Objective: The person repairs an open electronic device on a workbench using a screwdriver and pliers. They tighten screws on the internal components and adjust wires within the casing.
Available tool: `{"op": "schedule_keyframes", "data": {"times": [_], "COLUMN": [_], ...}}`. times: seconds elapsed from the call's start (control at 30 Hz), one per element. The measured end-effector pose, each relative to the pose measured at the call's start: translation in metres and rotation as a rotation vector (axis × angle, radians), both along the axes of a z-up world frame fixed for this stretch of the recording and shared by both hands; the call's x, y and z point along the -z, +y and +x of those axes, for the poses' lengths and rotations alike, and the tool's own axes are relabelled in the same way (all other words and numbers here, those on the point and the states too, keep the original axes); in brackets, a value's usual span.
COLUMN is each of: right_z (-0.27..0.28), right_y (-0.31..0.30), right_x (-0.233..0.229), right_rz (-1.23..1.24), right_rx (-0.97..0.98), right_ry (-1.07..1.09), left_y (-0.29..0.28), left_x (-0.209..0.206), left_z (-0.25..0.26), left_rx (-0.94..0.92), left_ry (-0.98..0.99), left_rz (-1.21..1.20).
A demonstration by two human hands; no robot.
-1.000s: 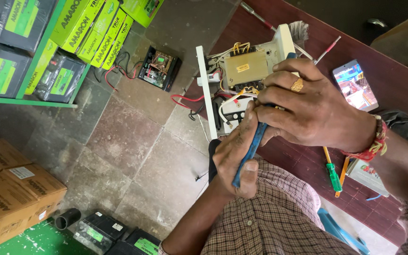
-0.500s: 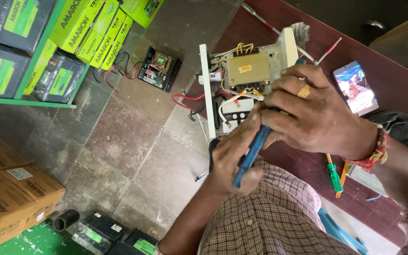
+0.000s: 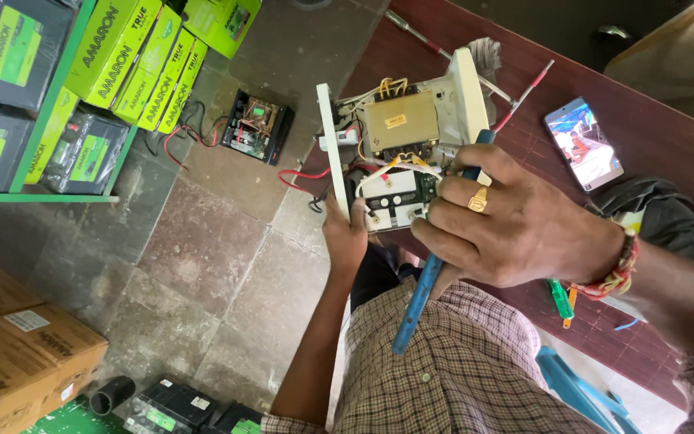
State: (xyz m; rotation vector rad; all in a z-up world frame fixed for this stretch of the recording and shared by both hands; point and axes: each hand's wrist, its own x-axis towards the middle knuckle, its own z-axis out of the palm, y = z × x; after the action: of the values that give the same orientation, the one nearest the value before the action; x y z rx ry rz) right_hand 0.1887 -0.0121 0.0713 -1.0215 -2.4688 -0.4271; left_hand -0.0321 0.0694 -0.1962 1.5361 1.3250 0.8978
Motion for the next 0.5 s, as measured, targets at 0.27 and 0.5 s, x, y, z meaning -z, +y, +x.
{"op": "schedule_keyframes", "data": {"times": [0.27, 0.5], "right_z": [-0.012, -0.009], "right_y": [0.000, 0.005], "right_x": [-0.004, -0.009], "right_rz": [0.023, 0.015], "right_rx": [0.065, 0.022], "right_ry": [0.073, 0.033], "left_y": [-0.003, -0.002], "left_x": [0.001, -0.001], "left_z": [0.005, 0.007], "left_rx": [-0.048, -0.064], "left_ry": [0.061, 0.094], "left_rz": [0.141, 0.041]}}
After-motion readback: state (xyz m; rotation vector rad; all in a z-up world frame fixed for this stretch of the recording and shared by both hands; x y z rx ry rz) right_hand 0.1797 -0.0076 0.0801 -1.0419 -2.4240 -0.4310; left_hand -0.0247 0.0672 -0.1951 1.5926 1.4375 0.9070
